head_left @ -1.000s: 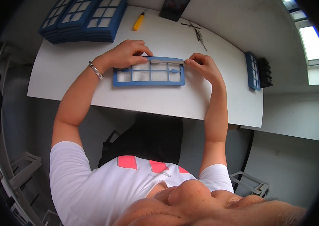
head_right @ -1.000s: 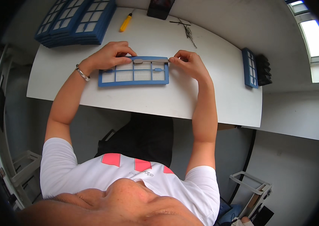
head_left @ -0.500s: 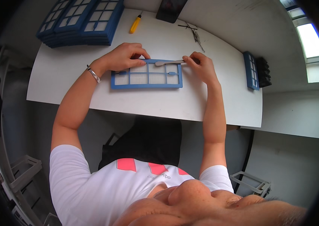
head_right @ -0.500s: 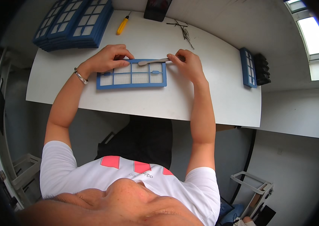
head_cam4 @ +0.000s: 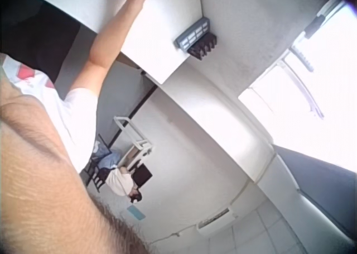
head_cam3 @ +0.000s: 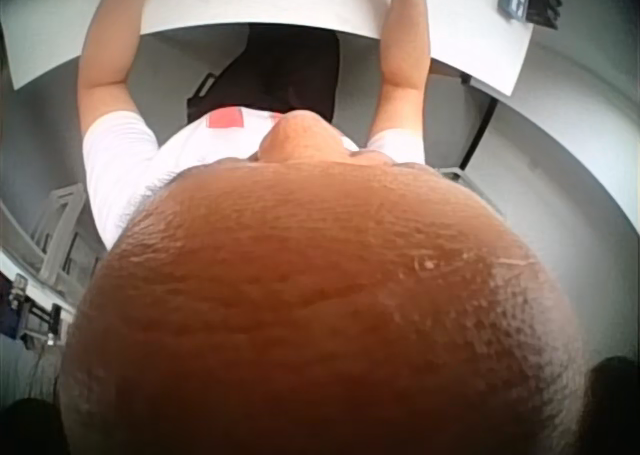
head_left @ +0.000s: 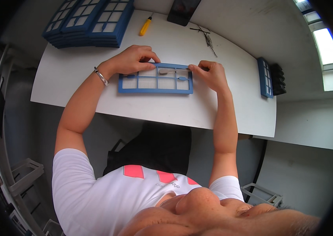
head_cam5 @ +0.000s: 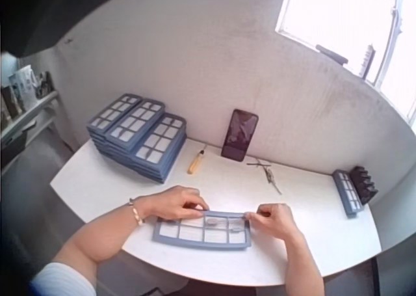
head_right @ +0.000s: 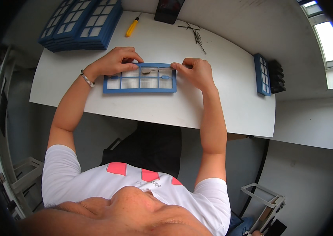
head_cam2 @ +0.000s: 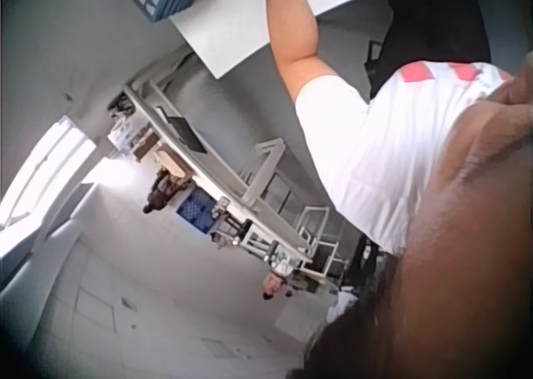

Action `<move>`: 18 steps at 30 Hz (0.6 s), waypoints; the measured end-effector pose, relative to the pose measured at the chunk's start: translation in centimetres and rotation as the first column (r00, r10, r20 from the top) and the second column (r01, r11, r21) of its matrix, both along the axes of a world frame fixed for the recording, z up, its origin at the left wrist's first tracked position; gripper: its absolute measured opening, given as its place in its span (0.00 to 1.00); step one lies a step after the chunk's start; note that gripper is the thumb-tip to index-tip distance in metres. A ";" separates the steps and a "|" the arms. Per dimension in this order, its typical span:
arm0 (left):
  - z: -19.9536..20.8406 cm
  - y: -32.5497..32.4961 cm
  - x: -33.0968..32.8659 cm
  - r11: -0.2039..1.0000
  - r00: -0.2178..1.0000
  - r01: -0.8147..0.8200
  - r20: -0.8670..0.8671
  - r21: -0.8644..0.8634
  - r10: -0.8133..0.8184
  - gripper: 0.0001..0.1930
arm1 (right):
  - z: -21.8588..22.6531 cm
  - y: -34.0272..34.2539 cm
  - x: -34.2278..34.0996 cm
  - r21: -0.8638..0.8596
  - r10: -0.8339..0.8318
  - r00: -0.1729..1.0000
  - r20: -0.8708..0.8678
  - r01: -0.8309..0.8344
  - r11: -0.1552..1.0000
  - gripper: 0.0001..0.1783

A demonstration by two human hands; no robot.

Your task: The person cleans rectangular filters using a small brush. They pick up one filter at a time, brush the mesh surfaces, and then set the cleaned filter aside on a stack of other filters.

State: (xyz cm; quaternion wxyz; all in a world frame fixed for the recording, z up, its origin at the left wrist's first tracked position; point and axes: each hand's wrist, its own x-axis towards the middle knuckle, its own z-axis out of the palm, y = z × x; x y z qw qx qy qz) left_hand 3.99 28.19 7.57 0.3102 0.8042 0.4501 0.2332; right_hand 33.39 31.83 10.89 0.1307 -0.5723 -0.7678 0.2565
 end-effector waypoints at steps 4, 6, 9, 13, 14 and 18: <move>0.0 0.0 0.1 1.000 1.000 -0.021 0.010 0.014 0.021 0.15 | -1.0 0.3 0.1 0.030 -0.077 0.994 -0.081 0.079 0.996 0.26; -0.4 0.1 0.1 1.000 0.999 -0.011 0.031 0.024 0.010 0.15 | -1.1 0.5 0.3 -0.027 -0.022 0.999 -0.040 0.021 0.999 0.27; -0.4 0.2 0.0 1.000 0.999 -0.003 0.040 0.022 0.002 0.15 | -1.3 0.4 0.4 -0.080 0.023 0.996 -0.088 -0.030 0.996 0.27; -0.2 0.1 0.0 1.000 1.000 -0.001 0.011 -0.003 0.001 0.15 | -1.1 -0.1 -0.3 0.015 0.010 0.998 -0.070 -0.009 1.000 0.28; -0.1 0.1 0.0 1.000 1.000 0.000 0.011 -0.002 0.000 0.15 | -1.2 -0.2 -0.6 0.012 -0.039 0.996 -0.079 0.040 0.999 0.28; -0.3 0.1 0.0 1.000 1.000 -0.003 0.013 0.004 0.003 0.14 | -1.0 0.0 -0.4 -0.014 -0.029 0.998 -0.063 0.028 1.000 0.28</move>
